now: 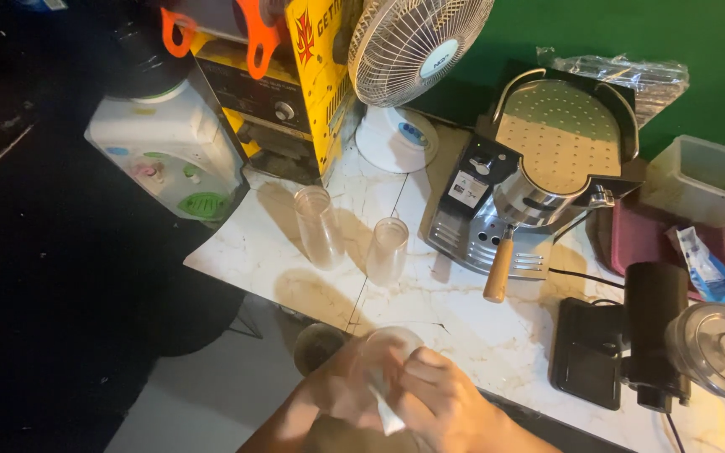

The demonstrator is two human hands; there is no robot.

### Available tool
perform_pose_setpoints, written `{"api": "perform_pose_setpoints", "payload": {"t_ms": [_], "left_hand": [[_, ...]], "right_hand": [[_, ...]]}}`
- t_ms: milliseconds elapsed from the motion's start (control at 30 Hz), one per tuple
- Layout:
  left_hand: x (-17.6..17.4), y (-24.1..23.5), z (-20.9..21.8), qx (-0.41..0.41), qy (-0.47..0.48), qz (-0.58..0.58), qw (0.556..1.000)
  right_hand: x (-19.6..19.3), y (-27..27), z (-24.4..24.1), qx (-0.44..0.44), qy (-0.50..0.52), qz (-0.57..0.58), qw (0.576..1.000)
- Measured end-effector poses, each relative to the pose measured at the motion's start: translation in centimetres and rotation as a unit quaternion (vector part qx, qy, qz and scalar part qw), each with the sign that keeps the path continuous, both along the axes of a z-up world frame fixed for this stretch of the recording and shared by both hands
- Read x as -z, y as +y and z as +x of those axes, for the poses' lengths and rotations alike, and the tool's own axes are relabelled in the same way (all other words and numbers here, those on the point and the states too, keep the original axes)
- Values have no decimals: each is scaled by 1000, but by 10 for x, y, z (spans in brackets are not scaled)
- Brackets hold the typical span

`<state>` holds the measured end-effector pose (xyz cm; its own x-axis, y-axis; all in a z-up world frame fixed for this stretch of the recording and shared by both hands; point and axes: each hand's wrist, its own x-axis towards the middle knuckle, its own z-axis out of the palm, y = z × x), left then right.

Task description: Cleaning and wiping glass cups with a tissue at a coffee shop counter.

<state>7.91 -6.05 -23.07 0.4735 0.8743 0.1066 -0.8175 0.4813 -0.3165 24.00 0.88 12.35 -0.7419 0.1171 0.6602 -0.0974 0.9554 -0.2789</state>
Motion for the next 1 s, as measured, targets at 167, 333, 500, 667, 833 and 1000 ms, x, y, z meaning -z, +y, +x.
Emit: {"api": "perform_pose_setpoints", "payload": {"t_ms": [167, 333, 500, 667, 833, 1000], "left_hand": [[-244, 7, -26, -132, 571, 330, 740], [-228, 15, -11, -265, 733, 288, 557], [-241, 17, -20, -277, 757, 267, 528], [-257, 5, -42, -18, 512, 299, 805], [-240, 18, -32, -109, 577, 366, 722], [-249, 17, -21, -219, 815, 237, 480]], "right_hand": [[9, 12, 2, -45, 12, -99, 994], [21, 1, -6, 102, -18, -31, 994], [19, 2, -6, 114, -10, -47, 992], [17, 9, 2, -110, 54, -157, 980], [16, 4, 0, -20, 47, -109, 993], [32, -11, -8, 158, -1, -75, 985]]}}
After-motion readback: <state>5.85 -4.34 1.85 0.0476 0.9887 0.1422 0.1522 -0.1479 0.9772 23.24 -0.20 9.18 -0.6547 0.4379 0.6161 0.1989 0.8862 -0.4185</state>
